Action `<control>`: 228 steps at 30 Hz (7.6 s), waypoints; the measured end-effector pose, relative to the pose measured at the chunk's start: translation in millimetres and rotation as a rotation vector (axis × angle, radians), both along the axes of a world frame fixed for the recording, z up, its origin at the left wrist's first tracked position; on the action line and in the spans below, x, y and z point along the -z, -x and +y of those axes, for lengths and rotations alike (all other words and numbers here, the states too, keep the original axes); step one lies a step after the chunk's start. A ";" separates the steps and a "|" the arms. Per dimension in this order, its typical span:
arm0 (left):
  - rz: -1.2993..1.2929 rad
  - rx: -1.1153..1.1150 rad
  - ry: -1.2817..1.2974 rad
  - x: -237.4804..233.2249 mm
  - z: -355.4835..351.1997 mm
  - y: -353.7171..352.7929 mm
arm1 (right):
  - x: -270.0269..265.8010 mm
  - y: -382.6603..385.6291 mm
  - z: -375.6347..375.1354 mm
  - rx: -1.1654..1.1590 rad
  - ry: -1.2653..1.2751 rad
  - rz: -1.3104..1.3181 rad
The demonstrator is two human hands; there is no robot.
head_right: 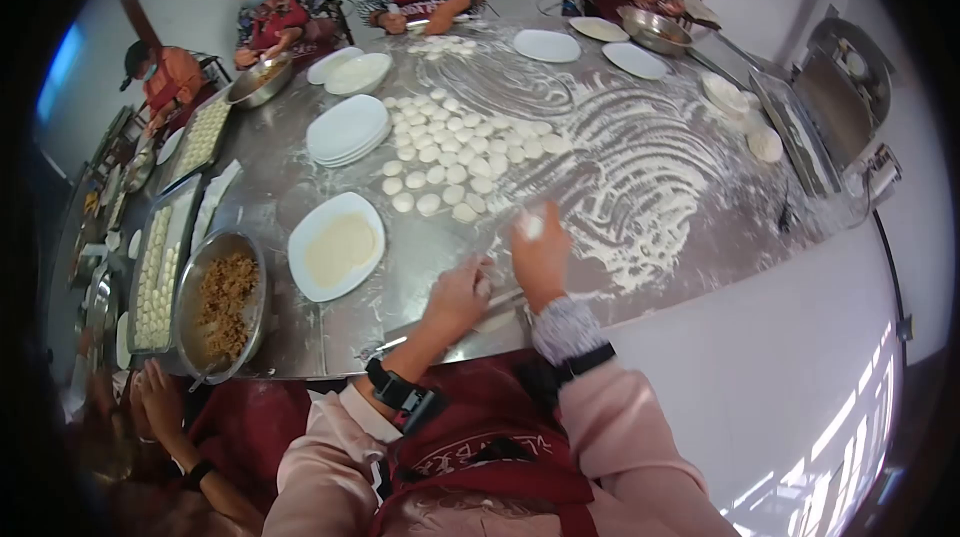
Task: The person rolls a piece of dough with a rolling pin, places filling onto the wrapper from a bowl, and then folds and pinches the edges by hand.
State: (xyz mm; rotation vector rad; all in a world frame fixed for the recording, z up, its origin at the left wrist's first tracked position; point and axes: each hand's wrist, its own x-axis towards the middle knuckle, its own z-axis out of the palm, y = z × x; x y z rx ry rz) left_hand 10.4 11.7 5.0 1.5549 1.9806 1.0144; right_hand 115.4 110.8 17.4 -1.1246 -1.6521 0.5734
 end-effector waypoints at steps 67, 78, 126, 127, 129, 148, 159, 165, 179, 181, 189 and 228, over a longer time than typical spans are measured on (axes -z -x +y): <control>0.180 0.031 -0.013 -3.8 8.1 1.9 | -3.8 11.6 9.3 -0.033 -0.051 -0.012; 0.088 0.242 0.110 -2.4 -8.9 14.6 | 9.2 -44.9 -40.8 0.044 0.071 0.099; 0.004 0.083 -0.105 4.3 20.9 5.4 | -6.7 -1.3 -4.7 0.036 -0.047 -0.023; 0.131 0.169 -0.065 -1.7 17.3 7.6 | -7.5 -11.2 -13.1 0.031 0.038 -0.027; 0.255 0.257 -0.016 0.1 9.3 13.3 | -6.6 -35.0 -36.7 0.075 0.016 -0.036; 0.048 0.170 0.074 -1.0 -9.0 14.8 | -7.9 -40.3 -40.3 0.021 0.018 0.032; 0.272 0.199 0.142 -10.7 3.9 14.9 | 10.0 -48.2 -42.4 0.054 0.006 0.056; 0.017 0.131 0.059 0.5 -0.9 2.2 | -8.1 -6.1 -8.5 -0.002 0.026 0.033; 0.060 0.116 -0.004 -1.7 -5.5 3.6 | -5.1 -19.6 -21.0 0.017 0.039 0.048; 0.039 0.083 -0.059 -2.4 2.2 -4.3 | -4.3 7.4 2.2 0.026 -0.068 0.027; 0.051 0.242 -0.037 11.9 -9.4 23.1 | 4.1 -42.8 -38.6 0.009 0.071 0.071; 0.199 0.254 -0.042 -0.7 8.8 10.3 | 8.2 -36.4 -25.6 -0.021 0.051 0.036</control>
